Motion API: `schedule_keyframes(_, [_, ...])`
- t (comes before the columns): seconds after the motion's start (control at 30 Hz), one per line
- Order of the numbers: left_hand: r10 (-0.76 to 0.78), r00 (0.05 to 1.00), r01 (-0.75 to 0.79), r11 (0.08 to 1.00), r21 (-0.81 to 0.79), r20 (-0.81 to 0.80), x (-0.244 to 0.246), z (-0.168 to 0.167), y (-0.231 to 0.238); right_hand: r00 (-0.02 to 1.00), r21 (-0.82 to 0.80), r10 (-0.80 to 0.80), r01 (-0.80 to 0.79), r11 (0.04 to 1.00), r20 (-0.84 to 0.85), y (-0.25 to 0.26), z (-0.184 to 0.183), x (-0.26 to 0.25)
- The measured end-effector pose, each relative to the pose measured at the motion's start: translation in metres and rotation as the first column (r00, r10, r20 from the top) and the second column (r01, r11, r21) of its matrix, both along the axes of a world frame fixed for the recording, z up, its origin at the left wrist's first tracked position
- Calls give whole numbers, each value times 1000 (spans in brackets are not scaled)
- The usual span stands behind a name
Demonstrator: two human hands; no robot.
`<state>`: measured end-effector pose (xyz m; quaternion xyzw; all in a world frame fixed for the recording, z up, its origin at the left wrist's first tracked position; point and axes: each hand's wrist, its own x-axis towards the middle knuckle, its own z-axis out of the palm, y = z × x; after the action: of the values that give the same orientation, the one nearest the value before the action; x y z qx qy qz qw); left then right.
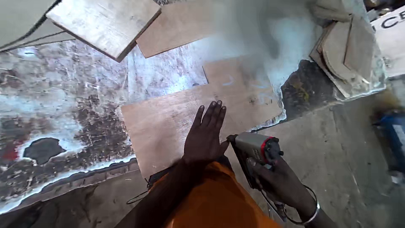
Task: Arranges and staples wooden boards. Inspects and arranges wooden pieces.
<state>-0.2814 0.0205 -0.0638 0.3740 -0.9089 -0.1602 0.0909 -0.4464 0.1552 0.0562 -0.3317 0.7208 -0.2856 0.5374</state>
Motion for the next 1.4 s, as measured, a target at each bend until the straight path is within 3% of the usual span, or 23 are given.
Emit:
schedule_keyframes(0.33, [-15,999,12,998,60,33,2,7,-2,995,83,-16,24,996,-97,-7,2,11])
schedule_keyframes(0.53, [125,989,-132,987,89,83,-2,11,0,994,81,-4,13,997,-112,-27,3,13])
schedule_keyframes(0.73, [236,971,-233,967,101,-25,0,9,-1,991,74,8,2,997,-134,-47,1,16])
schedule_keyframes(1.4, [157,986,-162,982,100,54,17,13,-8,977,145,96,-68,987,-189,-121,16,19])
